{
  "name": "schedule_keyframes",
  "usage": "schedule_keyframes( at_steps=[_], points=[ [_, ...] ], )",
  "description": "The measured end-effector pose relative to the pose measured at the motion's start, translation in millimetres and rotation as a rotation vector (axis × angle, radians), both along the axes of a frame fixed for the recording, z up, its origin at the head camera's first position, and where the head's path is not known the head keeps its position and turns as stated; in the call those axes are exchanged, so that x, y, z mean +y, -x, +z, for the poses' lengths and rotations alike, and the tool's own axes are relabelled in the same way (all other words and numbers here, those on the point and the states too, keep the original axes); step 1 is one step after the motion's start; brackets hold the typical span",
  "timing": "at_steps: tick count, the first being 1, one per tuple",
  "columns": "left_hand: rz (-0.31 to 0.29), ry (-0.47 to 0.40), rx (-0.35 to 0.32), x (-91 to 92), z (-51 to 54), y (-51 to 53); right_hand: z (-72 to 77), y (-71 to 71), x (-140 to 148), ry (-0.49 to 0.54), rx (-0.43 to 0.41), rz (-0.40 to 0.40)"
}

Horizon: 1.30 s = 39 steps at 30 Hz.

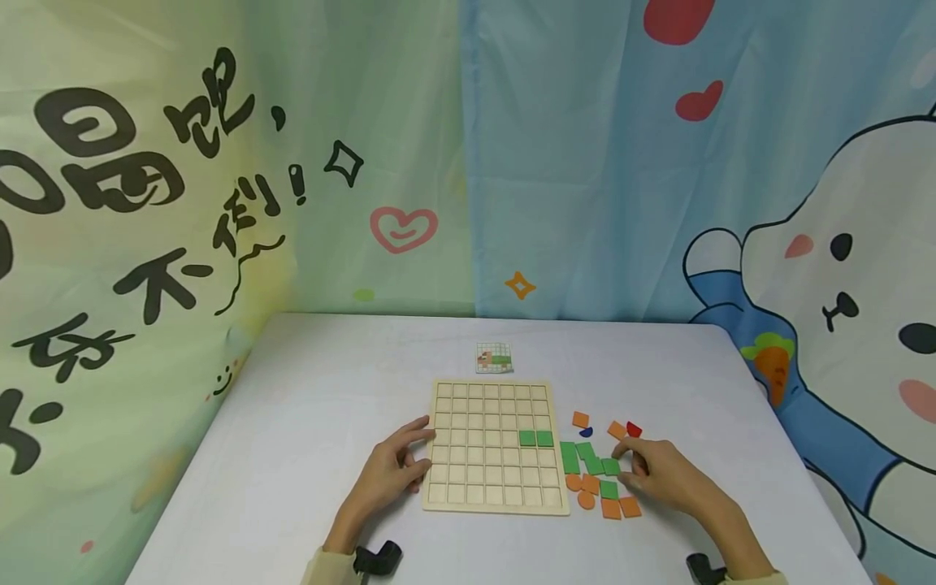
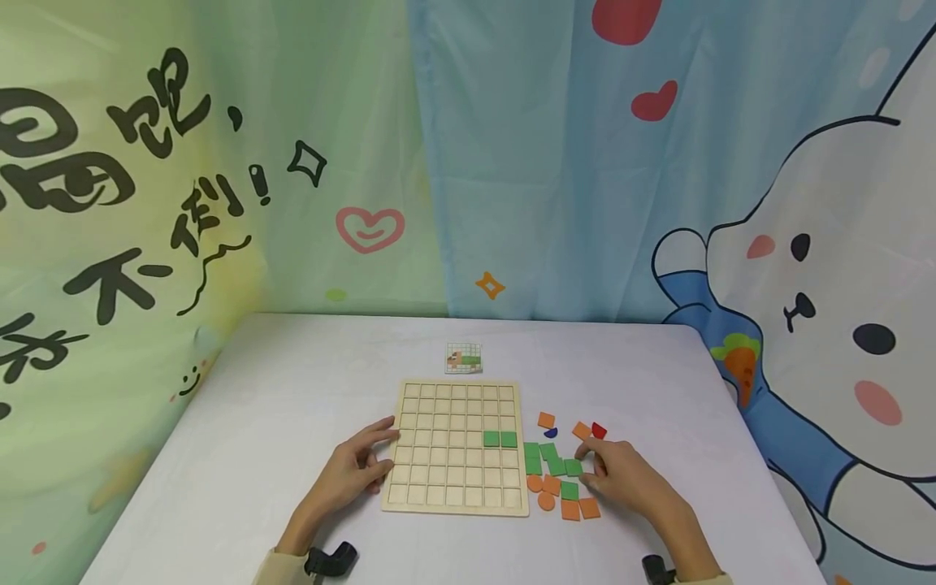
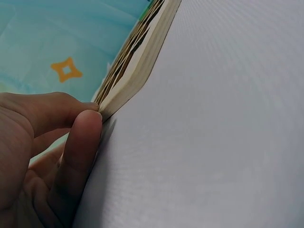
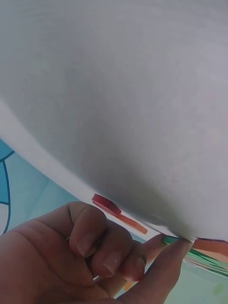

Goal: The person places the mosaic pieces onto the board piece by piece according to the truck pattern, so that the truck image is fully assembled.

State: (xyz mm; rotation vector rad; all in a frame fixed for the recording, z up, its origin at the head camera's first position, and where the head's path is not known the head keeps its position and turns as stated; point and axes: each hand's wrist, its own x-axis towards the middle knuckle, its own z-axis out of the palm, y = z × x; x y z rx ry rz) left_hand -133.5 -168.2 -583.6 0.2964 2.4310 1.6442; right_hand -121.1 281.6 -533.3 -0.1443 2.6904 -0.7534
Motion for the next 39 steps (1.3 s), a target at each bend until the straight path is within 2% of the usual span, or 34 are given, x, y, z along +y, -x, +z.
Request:
schedule_keyframes(
  at_steps=[5,18,27,39],
  points=[
    [-0.009,0.015,0.013,-0.1,0.5,0.0,0.2,0.6,0.3,-0.001,0.005,0.009],
    [-0.006,-0.012,0.002,-0.1,0.6,0.3,3.2,2.4,2.0,0.005,0.017,0.02],
    [-0.005,-0.013,0.002,-0.7,-0.1,-0.1,8.8,2.7,-6.3,0.019,0.044,0.03],
    [0.001,-0.008,0.008,0.0,-1.0,0.7,9.0,5.1,-19.1,0.069,0.059,0.066]
  ],
)
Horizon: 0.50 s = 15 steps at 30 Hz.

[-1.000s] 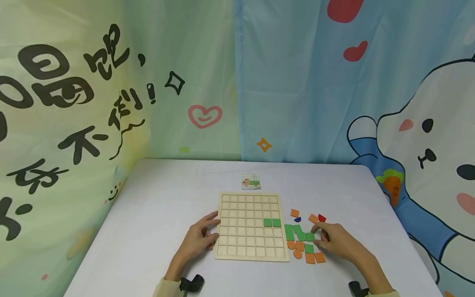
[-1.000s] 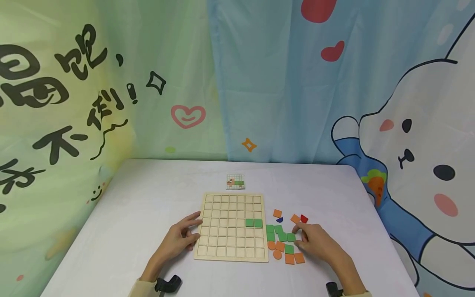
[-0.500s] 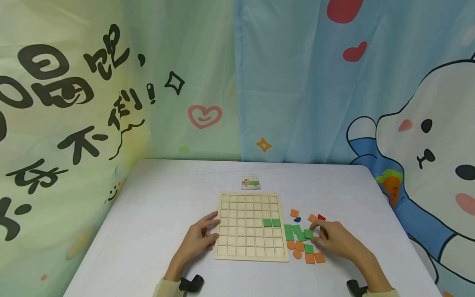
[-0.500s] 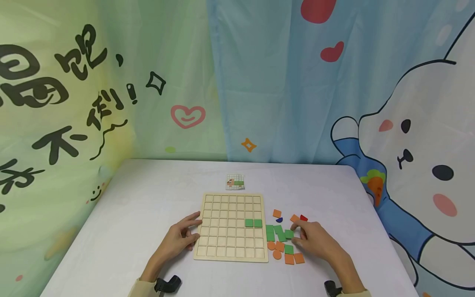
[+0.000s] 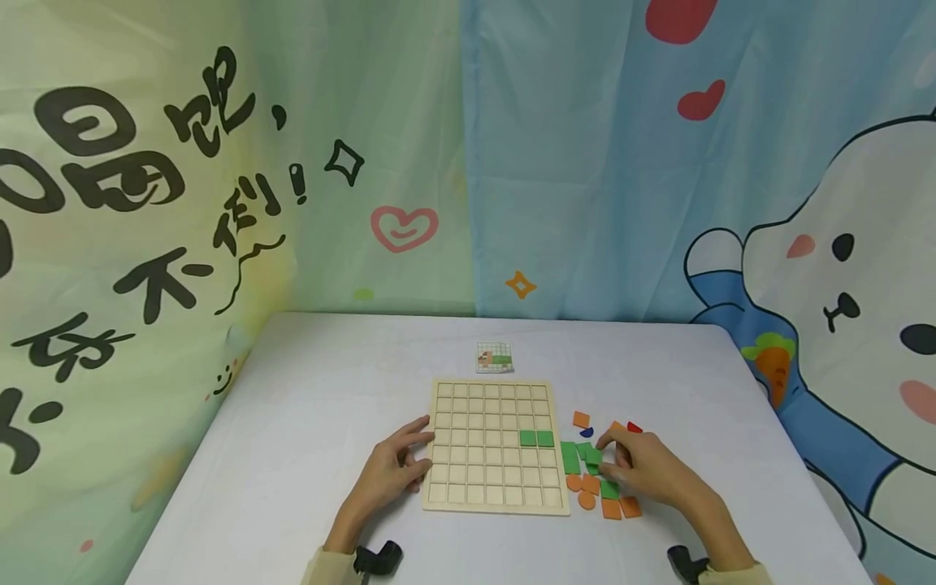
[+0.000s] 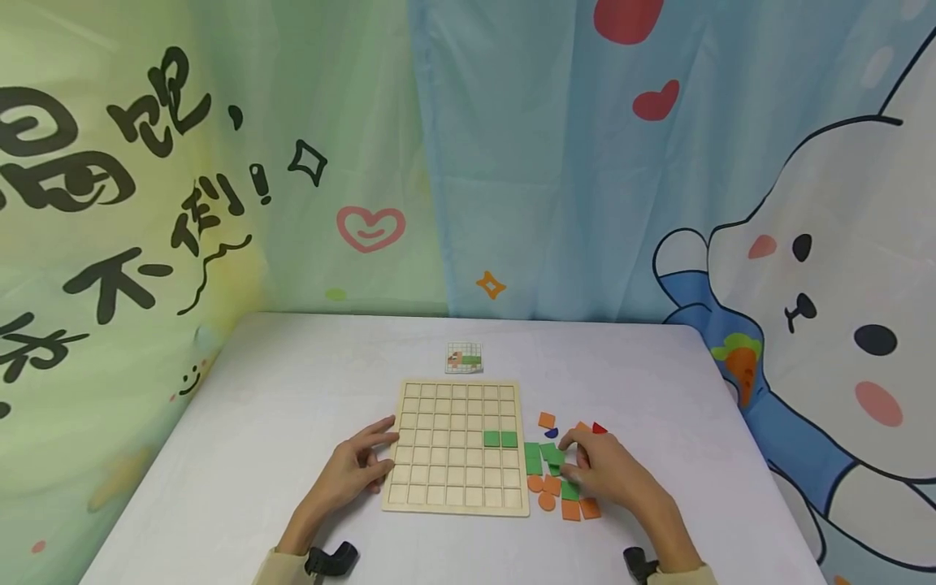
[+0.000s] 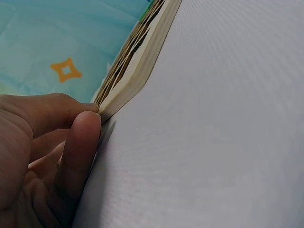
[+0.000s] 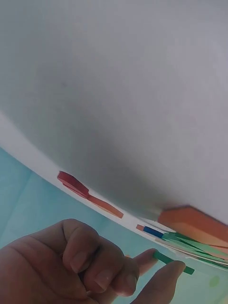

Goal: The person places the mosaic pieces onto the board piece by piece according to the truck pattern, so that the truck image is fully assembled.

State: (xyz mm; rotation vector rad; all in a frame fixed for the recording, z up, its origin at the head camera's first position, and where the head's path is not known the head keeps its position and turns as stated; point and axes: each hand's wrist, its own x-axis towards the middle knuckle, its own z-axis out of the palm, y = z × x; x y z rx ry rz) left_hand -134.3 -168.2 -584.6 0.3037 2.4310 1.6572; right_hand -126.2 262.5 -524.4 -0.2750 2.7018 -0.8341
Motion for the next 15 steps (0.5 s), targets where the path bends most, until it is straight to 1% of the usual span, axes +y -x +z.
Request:
schedule_keyframes(
  at_steps=[7,10,12,15],
  points=[
    [-0.005,-0.008,0.0,0.3,0.0,-0.1,0.1,3.0,-6.1,-0.001,0.025,0.025],
    [-0.005,-0.012,0.0,0.2,0.4,0.4,-1.2,5.5,-10.7,0.003,0.023,0.023],
    [-0.004,-0.018,-0.003,0.1,0.4,0.5,-2.0,7.1,-14.1,0.015,0.025,0.032],
    [0.001,-0.012,-0.009,-0.2,0.3,0.0,-4.0,8.9,-19.4,0.04,0.026,0.068]
  ],
)
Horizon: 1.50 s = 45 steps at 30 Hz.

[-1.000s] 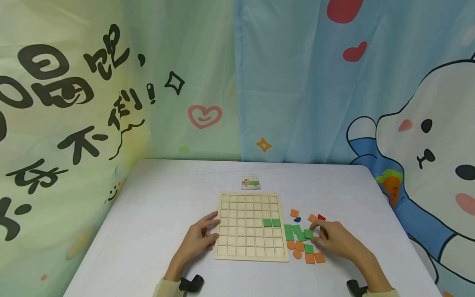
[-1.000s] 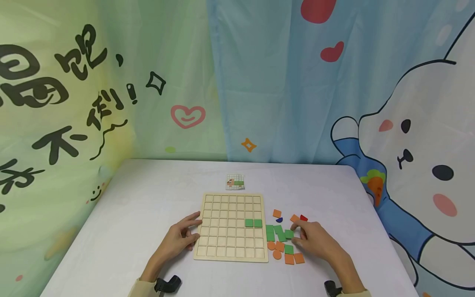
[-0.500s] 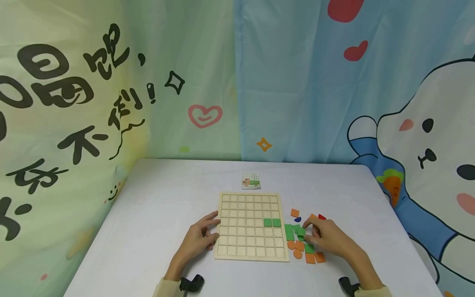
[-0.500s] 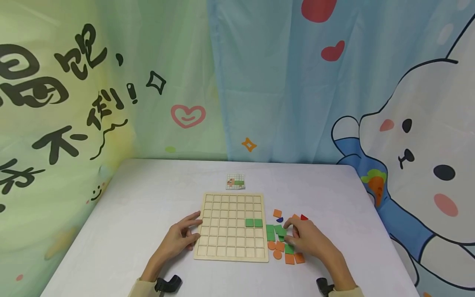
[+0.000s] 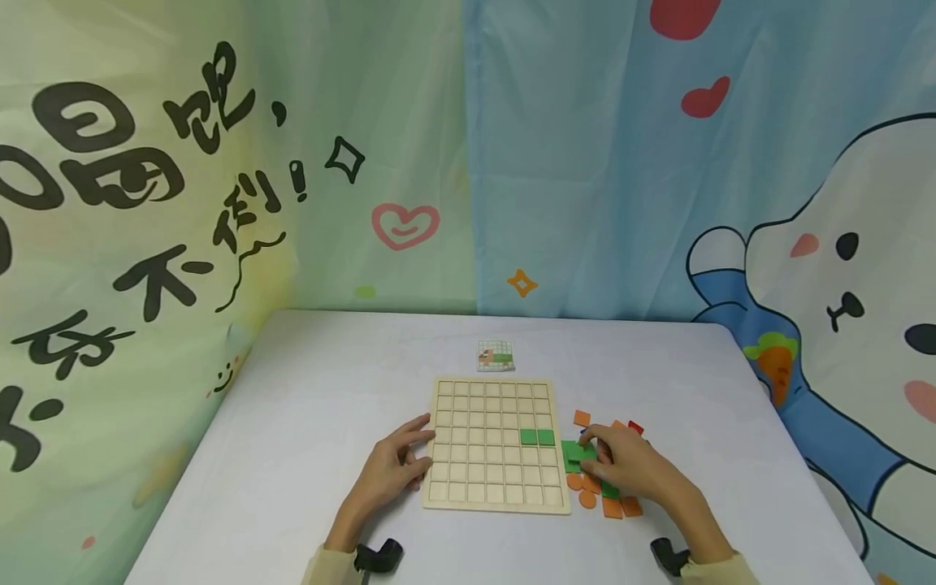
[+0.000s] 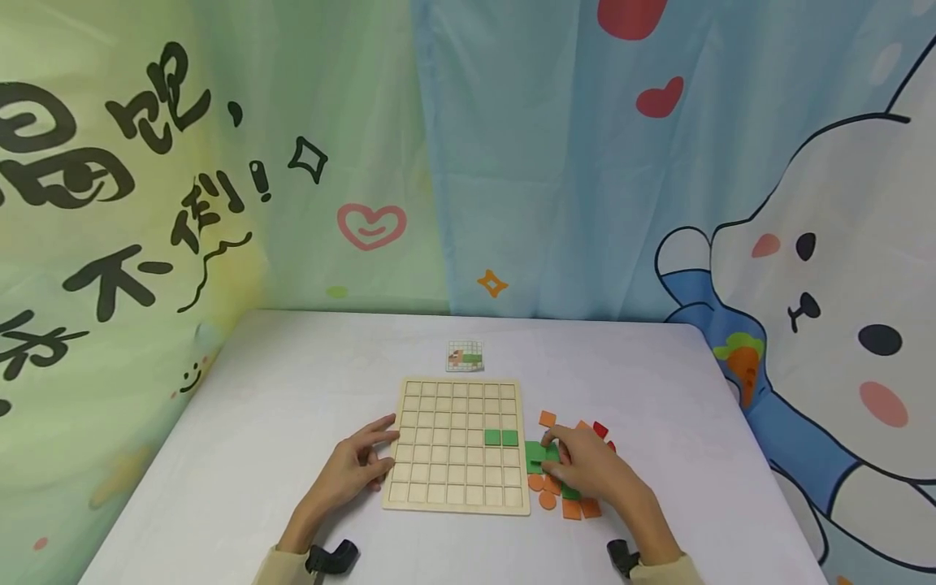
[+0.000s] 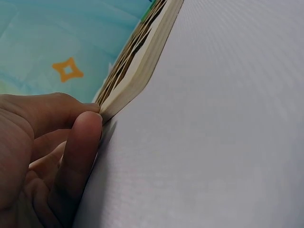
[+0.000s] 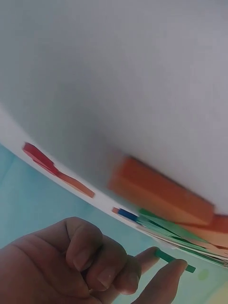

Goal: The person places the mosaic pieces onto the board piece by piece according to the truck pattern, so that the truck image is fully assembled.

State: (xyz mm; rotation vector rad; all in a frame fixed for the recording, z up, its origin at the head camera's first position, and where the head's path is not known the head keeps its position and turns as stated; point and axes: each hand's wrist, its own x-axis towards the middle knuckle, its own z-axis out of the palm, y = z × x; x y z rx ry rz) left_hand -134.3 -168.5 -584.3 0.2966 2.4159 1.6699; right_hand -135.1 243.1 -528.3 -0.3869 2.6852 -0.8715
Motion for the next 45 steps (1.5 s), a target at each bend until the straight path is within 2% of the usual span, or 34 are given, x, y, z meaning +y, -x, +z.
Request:
schedule_keyframes(
  at_steps=[5,9,16,27,45],
  points=[
    [-0.002,-0.001,-0.001,0.0,0.2,-0.5,0.0,0.9,-8.7,0.038,0.017,0.067],
    [-0.001,0.0,0.001,0.3,0.3,-0.8,0.8,1.3,-16.0,0.033,0.011,0.09],
    [0.002,0.001,0.007,0.5,-0.4,-0.5,1.8,4.6,-26.3,0.011,0.019,0.09],
    [-0.004,0.009,-0.001,-0.6,-1.4,0.1,-1.1,8.4,-31.4,0.029,0.051,0.148],
    [-0.003,0.023,0.01,0.8,-0.9,0.5,0.9,9.0,-34.9,0.017,0.049,0.153]
  ],
)
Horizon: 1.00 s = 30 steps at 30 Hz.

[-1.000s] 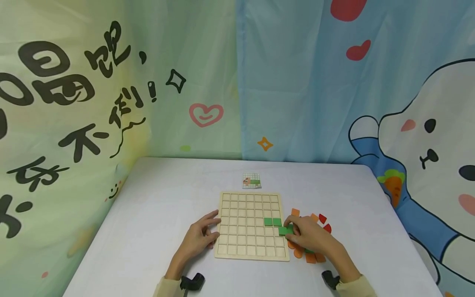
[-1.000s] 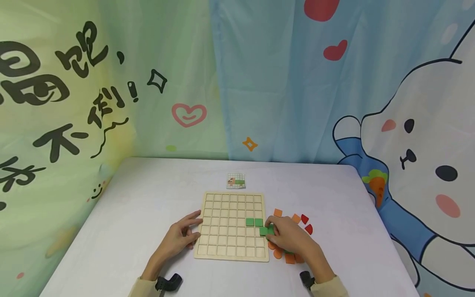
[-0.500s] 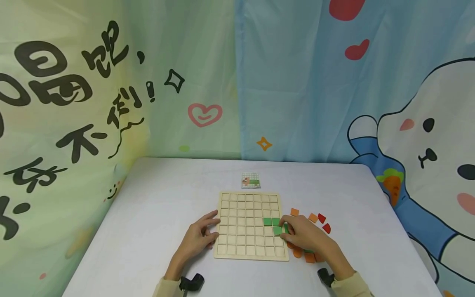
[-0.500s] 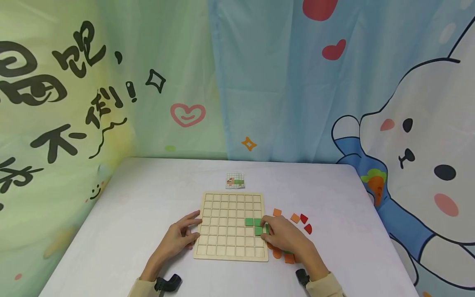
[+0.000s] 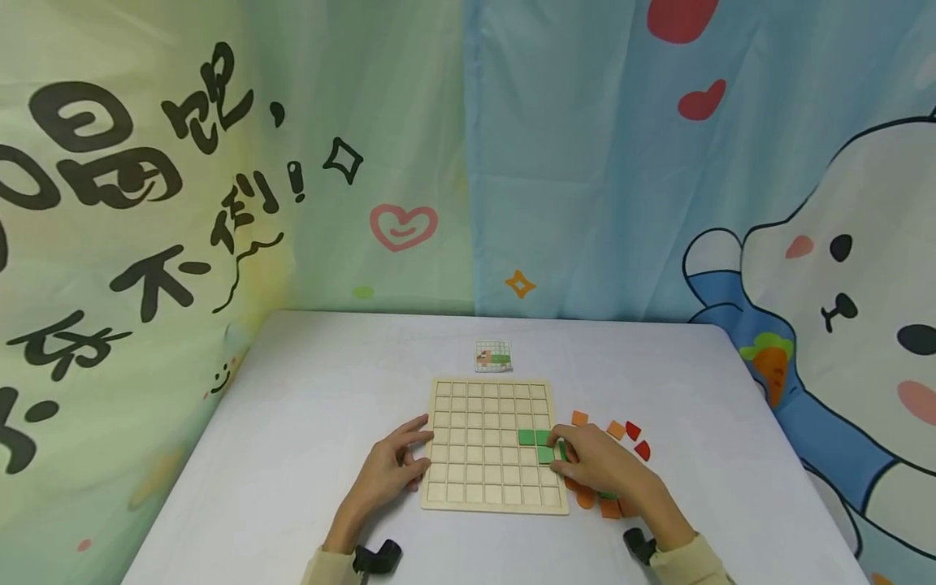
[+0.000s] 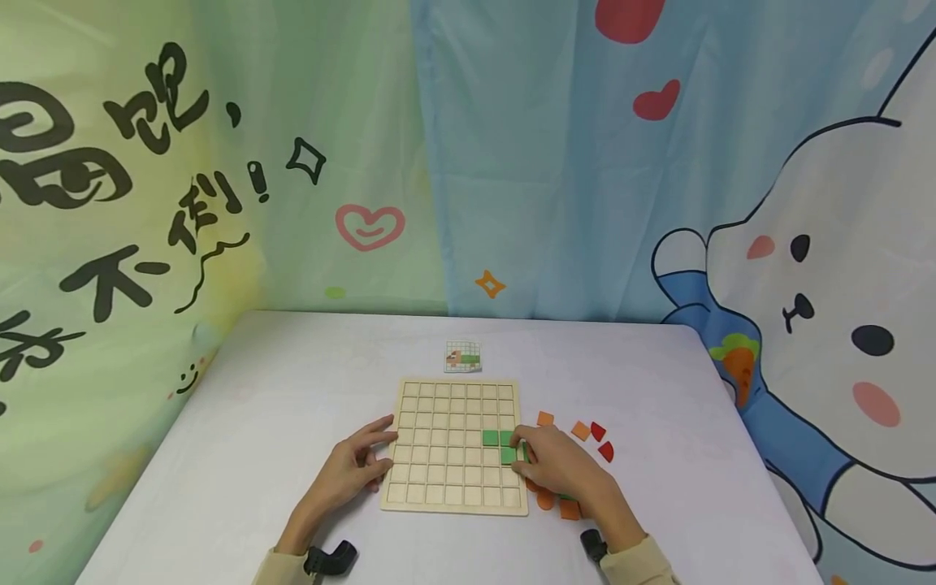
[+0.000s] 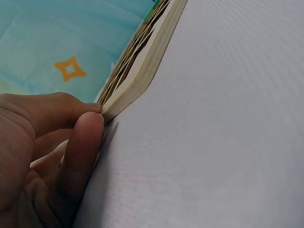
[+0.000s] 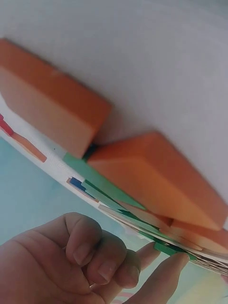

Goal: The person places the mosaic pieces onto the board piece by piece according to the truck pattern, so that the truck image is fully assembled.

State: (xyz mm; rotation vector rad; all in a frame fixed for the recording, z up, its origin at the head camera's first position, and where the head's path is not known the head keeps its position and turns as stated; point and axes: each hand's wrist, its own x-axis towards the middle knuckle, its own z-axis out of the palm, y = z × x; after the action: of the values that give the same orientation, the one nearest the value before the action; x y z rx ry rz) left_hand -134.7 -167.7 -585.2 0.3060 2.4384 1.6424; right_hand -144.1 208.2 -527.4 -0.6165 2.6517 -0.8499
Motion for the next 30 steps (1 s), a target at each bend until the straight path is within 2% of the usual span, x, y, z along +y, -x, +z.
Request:
schedule_keyframes(
  at_steps=[7,13,30],
  points=[
    [-0.009,-0.004,0.001,-0.1,-0.3,-1.3,-0.2,-1.0,1.4,0.02,-0.014,0.006],
    [-0.004,-0.002,0.005,0.6,-0.7,-1.0,0.7,-1.7,5.6,0.018,-0.012,-0.019],
    [-0.003,0.002,0.002,-0.8,-1.6,-0.2,5.3,-16.7,34.9,-0.081,-0.028,-0.19]
  ],
)
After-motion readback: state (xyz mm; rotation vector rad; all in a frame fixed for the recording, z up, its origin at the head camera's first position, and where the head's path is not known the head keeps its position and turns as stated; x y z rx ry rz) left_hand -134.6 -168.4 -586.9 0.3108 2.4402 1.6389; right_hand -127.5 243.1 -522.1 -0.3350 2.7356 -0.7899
